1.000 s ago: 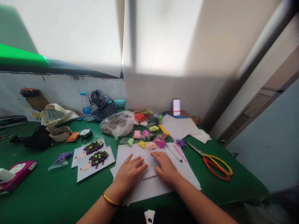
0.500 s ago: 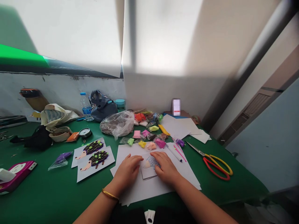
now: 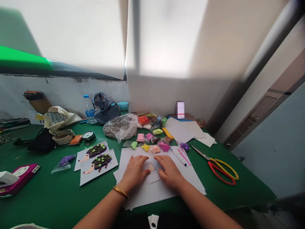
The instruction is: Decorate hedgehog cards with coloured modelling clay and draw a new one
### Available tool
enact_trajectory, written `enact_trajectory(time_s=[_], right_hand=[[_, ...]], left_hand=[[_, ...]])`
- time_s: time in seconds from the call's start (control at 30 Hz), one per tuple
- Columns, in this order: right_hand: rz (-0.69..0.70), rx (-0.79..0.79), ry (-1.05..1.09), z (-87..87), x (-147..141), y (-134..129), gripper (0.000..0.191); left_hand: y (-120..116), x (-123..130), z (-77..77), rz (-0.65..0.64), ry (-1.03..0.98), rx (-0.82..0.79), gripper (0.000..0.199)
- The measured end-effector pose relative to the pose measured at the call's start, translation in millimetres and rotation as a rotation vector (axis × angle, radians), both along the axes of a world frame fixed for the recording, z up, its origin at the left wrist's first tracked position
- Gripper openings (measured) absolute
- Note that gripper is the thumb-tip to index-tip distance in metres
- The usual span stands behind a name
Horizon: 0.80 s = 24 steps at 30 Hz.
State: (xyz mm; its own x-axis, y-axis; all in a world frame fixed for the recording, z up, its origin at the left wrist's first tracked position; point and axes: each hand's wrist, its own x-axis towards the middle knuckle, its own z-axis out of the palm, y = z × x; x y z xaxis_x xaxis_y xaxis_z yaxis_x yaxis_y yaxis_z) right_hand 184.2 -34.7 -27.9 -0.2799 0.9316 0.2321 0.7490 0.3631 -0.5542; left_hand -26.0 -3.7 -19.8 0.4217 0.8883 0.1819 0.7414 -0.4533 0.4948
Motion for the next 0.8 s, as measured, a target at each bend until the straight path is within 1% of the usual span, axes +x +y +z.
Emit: enact_trajectory(time_s=[0.23,0.4,0.8], right_hand=[[-0.002,0.015,0.0,-0.9,0.2,-0.2,0.063],[-0.004,0.002,-0.004,-1.7,0.0,0.6,0.063],[-0.003,0.004,-0.006,1.2,-0.6,-0.8,0.062]], left_hand=[[6.4,-5.8,-2.6,-0.002,-0.076,-0.071,0.044],[4.1,-3.6,-0.2,-0.01,-0.051,-0.066,0.05],[3.5,-2.8,-0.1,-0.007,-0.024,-0.04,0.043]])
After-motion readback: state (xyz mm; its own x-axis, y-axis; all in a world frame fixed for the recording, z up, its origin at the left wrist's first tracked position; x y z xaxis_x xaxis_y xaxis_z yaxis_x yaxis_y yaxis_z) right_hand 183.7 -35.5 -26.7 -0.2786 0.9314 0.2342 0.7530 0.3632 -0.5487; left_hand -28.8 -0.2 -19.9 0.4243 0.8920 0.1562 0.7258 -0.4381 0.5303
